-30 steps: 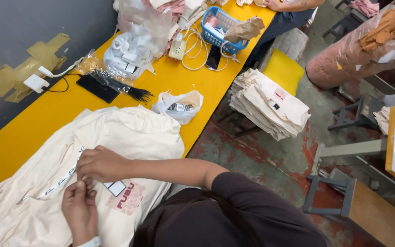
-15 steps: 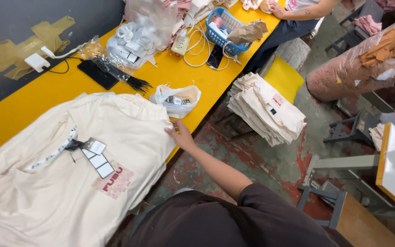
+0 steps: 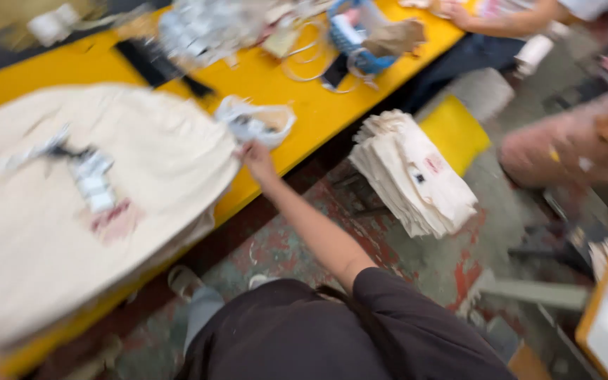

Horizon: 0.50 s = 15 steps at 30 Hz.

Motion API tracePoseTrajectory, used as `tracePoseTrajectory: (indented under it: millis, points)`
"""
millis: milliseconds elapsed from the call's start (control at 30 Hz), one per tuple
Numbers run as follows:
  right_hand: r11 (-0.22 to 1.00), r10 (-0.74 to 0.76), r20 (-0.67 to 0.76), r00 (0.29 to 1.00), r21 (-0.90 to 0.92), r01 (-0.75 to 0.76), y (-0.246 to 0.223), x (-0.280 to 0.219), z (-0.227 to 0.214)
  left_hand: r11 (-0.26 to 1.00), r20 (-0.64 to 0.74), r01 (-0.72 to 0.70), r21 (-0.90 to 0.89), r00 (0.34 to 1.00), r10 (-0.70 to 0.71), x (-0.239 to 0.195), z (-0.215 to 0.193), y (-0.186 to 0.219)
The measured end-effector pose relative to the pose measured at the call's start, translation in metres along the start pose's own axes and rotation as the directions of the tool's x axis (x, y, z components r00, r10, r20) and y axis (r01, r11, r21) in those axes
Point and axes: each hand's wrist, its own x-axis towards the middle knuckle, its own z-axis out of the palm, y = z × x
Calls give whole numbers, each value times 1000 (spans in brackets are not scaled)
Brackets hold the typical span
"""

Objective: The person picks up a cream-colored t-shirt from a yellow table, attaches a price tag to the collar, and then folds the shirt. This process is repeated for several identical shirts, with the person occasionally moving to a nearby stool to place the folded items.

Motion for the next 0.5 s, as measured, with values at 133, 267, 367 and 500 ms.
tracePoseTrajectory:
  millis: [133,267,367,500]
  points:
    - [960,-204,225,953,-148,240,14,75,-16,864,-175,117,490,984,-34,0,-11,39]
    - [918,-379,257,889,-19,397,-127,53,-36,826,-274,-172,537,890,363,-49,-2,99]
    - [938,-291,246,925,264,225,-178,7,-56,829,-287,-110,548,907,309,-98,9,83]
    - [893,-433,254,865,-13,450,-194,-12,-82,989,-642,63,-137,755,-137,-121,17,101]
